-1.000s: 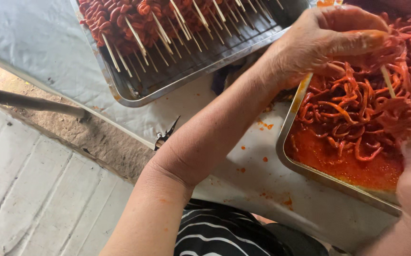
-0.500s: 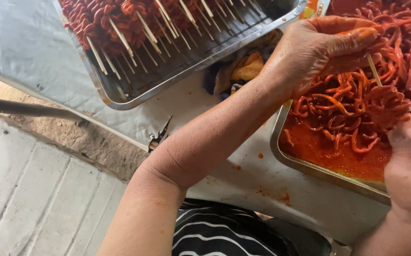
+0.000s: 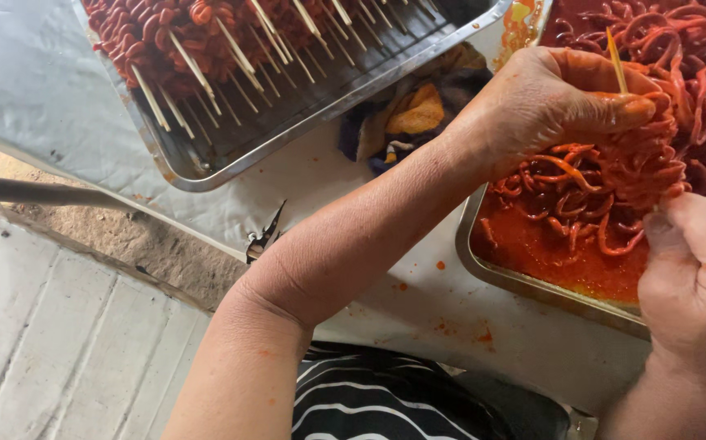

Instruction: The person threads marinated meat onto wooden skewers by hand and places the completed skewers onto a metal tray.

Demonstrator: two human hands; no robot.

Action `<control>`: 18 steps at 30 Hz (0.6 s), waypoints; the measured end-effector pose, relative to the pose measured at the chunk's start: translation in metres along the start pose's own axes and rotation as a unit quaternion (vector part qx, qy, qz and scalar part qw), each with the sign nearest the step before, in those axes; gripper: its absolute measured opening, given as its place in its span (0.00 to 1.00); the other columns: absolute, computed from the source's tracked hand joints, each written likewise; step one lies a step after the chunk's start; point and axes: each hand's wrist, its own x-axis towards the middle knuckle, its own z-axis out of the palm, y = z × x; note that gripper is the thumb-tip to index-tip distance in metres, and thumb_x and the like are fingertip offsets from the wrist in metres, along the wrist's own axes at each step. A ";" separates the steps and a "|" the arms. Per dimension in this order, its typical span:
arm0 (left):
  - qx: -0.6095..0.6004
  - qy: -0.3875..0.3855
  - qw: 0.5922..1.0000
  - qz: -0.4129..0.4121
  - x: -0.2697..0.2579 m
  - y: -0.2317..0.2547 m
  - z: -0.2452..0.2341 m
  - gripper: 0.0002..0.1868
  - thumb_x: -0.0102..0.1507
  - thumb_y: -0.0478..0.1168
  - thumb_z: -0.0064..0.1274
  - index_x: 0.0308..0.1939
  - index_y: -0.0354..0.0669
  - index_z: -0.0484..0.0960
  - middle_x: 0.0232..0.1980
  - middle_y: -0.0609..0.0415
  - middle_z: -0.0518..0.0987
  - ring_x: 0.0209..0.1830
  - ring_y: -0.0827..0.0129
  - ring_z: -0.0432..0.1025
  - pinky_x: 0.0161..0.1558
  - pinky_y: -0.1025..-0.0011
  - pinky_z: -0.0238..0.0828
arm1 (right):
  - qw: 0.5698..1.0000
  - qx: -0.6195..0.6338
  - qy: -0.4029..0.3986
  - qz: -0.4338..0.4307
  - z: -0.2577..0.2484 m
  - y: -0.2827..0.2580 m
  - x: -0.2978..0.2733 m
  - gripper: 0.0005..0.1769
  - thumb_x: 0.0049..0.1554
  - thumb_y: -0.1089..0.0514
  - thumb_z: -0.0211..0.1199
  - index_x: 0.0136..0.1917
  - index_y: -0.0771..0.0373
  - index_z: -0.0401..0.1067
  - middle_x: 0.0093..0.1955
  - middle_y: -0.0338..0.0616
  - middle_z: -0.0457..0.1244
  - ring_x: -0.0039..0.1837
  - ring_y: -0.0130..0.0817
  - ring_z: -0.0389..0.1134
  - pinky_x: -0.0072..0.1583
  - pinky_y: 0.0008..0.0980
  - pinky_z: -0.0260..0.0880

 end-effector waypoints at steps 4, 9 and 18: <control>0.029 -0.022 0.999 0.011 -0.004 0.009 0.003 0.21 0.63 0.42 0.67 0.55 0.31 0.86 0.46 0.46 0.89 0.46 0.68 0.85 0.52 0.68 0.87 | 1.000 -0.006 -0.004 -0.007 -0.001 -0.003 0.006 0.07 0.70 0.68 0.58 0.59 0.73 0.73 0.51 0.50 0.65 0.53 0.38 0.67 0.58 0.28 0.65; 0.033 -0.046 0.998 0.033 -0.007 0.013 0.007 0.19 0.64 0.41 0.67 0.54 0.31 0.86 0.47 0.47 0.89 0.48 0.69 0.84 0.54 0.68 0.86 | 1.000 -0.001 -0.010 -0.004 -0.004 -0.004 0.007 0.06 0.70 0.68 0.58 0.59 0.73 0.72 0.51 0.51 0.65 0.52 0.39 0.67 0.57 0.29 0.66; 0.029 -0.055 0.994 0.093 -0.008 0.017 0.019 0.14 0.62 0.40 0.72 0.44 0.35 0.86 0.40 0.52 0.88 0.39 0.74 0.84 0.44 0.71 0.89 | 0.999 0.028 -0.027 0.018 -0.003 0.026 -0.006 0.09 0.74 0.66 0.52 0.61 0.73 0.71 0.55 0.52 0.68 0.53 0.37 0.68 0.58 0.28 0.68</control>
